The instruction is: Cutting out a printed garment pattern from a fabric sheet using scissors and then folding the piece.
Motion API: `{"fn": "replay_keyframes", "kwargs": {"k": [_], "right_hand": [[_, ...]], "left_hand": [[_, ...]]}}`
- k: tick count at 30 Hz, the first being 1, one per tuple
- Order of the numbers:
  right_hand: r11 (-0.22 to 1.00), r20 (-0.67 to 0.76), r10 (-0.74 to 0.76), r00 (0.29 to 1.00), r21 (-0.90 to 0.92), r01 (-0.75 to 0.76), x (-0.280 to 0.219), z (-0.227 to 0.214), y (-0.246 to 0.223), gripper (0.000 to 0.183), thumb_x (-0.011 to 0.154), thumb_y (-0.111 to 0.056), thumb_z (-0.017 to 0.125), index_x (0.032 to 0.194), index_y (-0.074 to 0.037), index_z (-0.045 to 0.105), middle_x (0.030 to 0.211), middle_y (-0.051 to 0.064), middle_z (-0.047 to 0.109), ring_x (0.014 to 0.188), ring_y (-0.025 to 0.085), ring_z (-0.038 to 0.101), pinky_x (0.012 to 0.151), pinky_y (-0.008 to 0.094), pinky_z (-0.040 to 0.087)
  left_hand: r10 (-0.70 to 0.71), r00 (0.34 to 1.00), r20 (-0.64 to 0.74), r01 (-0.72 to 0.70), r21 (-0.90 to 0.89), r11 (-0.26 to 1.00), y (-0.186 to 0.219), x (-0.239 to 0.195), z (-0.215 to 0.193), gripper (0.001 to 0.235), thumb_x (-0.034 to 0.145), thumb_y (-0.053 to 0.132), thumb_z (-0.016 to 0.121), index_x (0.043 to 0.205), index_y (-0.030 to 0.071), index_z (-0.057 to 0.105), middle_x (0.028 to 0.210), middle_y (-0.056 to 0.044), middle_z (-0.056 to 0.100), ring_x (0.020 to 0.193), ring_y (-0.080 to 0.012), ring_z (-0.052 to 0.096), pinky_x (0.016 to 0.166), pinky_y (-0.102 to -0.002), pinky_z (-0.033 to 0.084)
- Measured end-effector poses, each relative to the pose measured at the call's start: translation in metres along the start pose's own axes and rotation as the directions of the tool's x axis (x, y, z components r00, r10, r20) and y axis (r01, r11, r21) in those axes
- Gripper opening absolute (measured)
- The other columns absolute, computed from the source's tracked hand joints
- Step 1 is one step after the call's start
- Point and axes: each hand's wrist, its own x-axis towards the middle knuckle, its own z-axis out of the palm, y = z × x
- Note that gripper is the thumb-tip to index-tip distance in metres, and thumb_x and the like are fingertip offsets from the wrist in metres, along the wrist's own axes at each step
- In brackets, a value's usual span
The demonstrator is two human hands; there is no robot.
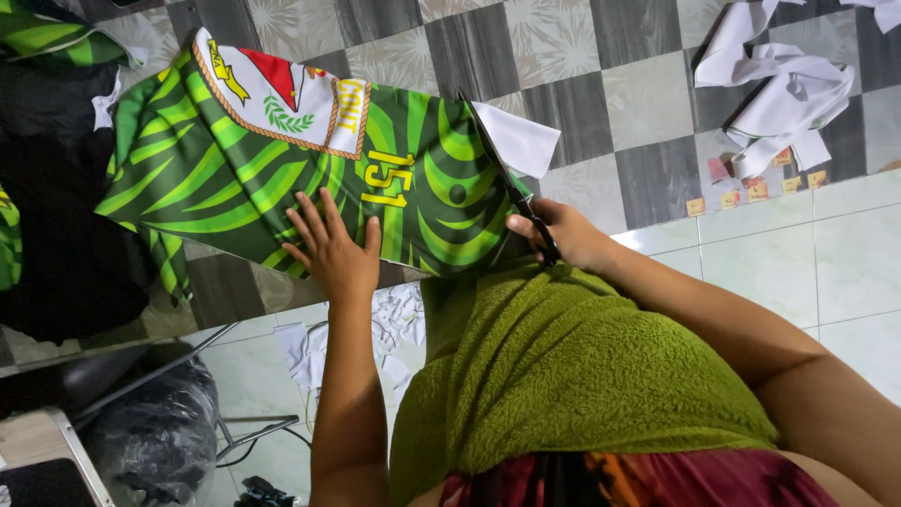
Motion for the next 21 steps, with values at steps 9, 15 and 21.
{"fn": "replay_keyframes", "kwargs": {"k": [9,15,21], "right_hand": [[0.999,-0.023,0.003,1.000,0.046,-0.002,-0.011,0.016,-0.004,0.041,0.082,-0.041,0.074,0.083,-0.003,0.058,0.061,0.012,0.057,0.055,0.020,0.063,0.051,0.028,0.051],[0.997,-0.010,0.016,1.000,0.070,-0.016,-0.015,0.024,-0.015,0.045,0.086,-0.048,0.068,0.082,-0.004,0.058,0.062,0.013,0.060,0.057,0.022,0.065,0.054,0.031,0.052],[0.997,0.003,0.033,0.999,0.069,-0.033,-0.020,0.023,-0.033,0.048,0.086,-0.049,0.064,0.089,-0.002,0.057,0.066,0.015,0.061,0.059,0.024,0.066,0.055,0.034,0.055]], "left_hand": [[-0.033,0.999,0.006,0.033,0.004,0.999,0.002,-0.007,0.000,0.075,0.091,0.046,0.055,0.150,0.010,0.026,0.155,-0.020,0.014,0.143,-0.0403,0.010,0.105,-0.071,0.013],[-0.054,0.998,0.019,0.053,0.028,0.998,0.004,-0.011,0.005,0.077,0.090,0.049,0.053,0.151,0.012,0.023,0.156,-0.018,0.011,0.143,-0.0391,0.007,0.105,-0.071,0.011],[-0.054,0.999,-0.005,0.054,0.028,0.998,0.004,-0.016,0.009,0.079,0.088,0.049,0.055,0.150,0.011,0.025,0.155,-0.019,0.014,0.143,-0.0396,0.009,0.106,-0.070,0.011]]}}
